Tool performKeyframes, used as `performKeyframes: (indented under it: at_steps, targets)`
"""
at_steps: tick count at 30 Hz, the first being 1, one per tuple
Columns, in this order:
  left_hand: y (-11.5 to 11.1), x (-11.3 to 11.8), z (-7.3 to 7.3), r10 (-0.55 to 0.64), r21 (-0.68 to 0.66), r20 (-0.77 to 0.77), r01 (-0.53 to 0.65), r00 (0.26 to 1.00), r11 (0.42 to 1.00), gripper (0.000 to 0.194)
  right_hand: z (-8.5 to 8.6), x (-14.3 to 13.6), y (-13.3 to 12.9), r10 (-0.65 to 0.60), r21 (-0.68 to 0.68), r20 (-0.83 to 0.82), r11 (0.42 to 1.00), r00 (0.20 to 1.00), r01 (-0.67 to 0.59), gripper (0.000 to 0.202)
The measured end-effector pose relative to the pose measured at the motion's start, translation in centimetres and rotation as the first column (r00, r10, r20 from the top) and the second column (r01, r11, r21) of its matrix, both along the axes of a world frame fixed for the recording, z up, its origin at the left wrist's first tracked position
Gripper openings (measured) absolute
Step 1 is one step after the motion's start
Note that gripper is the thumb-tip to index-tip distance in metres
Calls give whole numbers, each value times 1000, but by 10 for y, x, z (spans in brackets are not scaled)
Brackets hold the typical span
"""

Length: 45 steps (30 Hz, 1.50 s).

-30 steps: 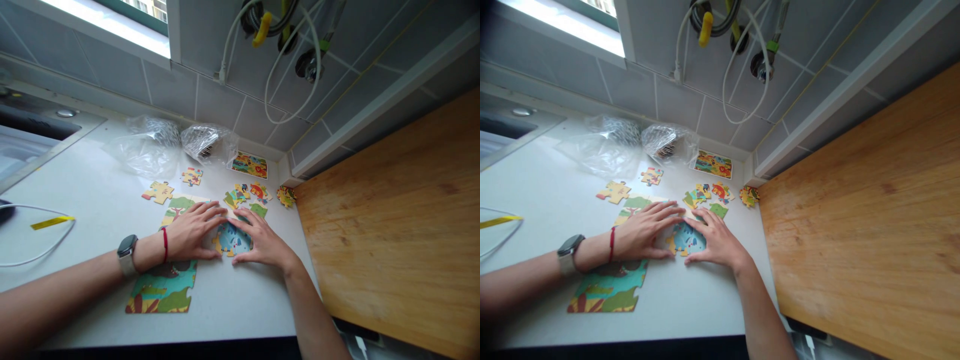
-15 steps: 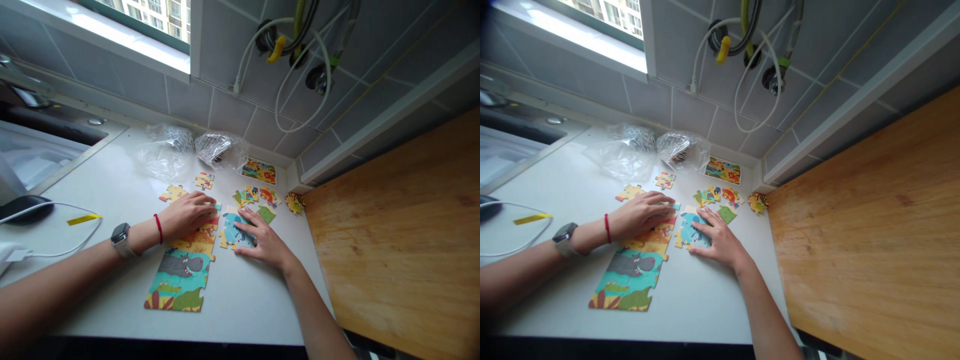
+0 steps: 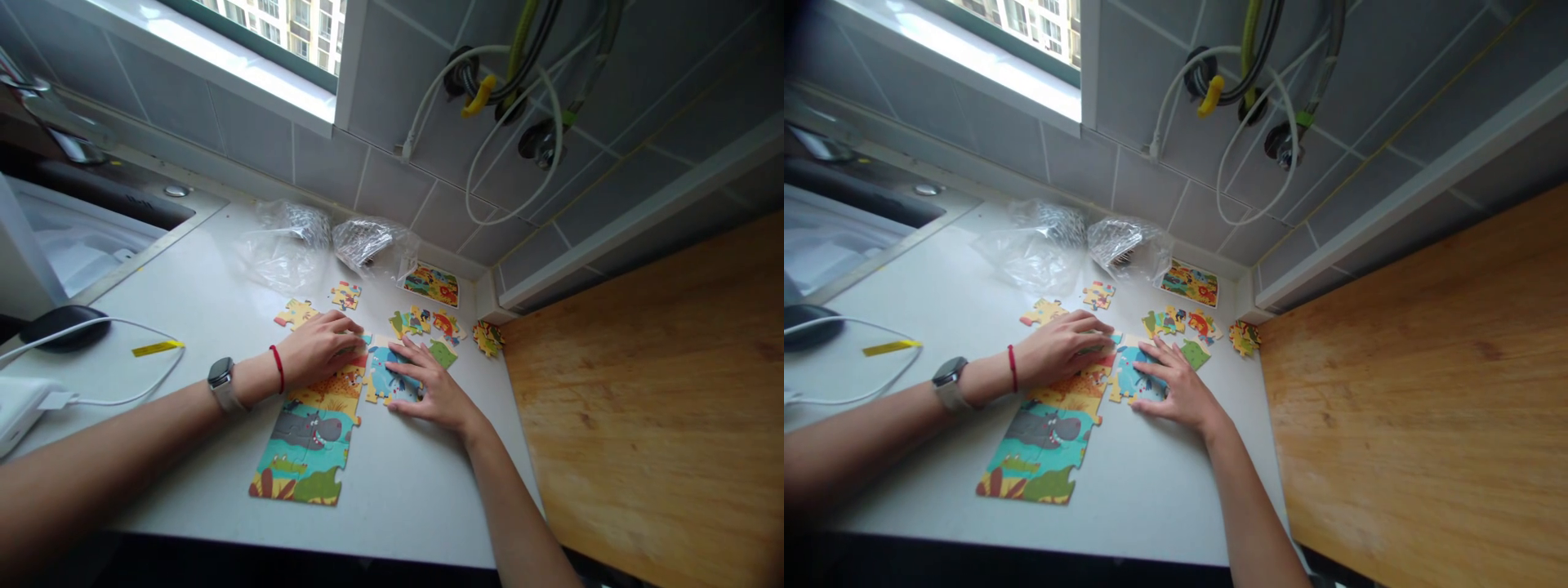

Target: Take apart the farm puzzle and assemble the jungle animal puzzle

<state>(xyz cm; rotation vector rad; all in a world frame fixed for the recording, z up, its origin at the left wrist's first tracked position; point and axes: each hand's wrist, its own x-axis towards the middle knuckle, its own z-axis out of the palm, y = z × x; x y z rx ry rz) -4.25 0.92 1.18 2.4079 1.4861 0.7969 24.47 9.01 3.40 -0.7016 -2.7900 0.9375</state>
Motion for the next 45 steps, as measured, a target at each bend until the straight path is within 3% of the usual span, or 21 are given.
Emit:
performKeyframes:
  at_steps: [4,10,14,18,21,25,29,33,35,45]
  targets:
    - [0,-2,-1,-8,-11,-18,8,1000,1000,27,4,-4,-4,-6,55,2,998,1000,6,60]
    - [2,-6,-1,-9,-24,-41,8,999,1000,42,5,-15,-11,-49,86,-16,995,999,50,62]
    - [1,-6,0,-14,-37,-67,11,998,999,43,0,-20,-12,-64,79,-152,994,986,77,52]
    - [0,-5,3,-22,-56,-83,17,996,998,40,-4,-18,-15,-237,41,-400,960,885,276,21]
    - [-1,-5,3,-29,-49,-88,24,996,999,37,-3,-14,-16,-367,-14,-441,915,819,403,22]
    - [-1,-3,1,-26,-27,-80,24,996,999,33,-2,-11,-14,-412,-17,-425,894,806,449,22]
    - [-1,-2,-1,-1,-31,-85,-2,996,1000,36,0,-9,-14,-298,21,-394,943,869,333,17]
    - [-1,-2,-1,1,-35,-119,-6,993,999,45,0,-10,-19,-74,95,-226,991,971,98,63]
    - [-1,-2,-1,3,-43,-131,-8,991,999,47,-3,-11,-22,-12,120,-167,992,986,33,70]
    - [-2,0,-1,15,-40,-155,-21,988,999,43,-11,-13,-23,51,248,-189,969,981,-3,46]
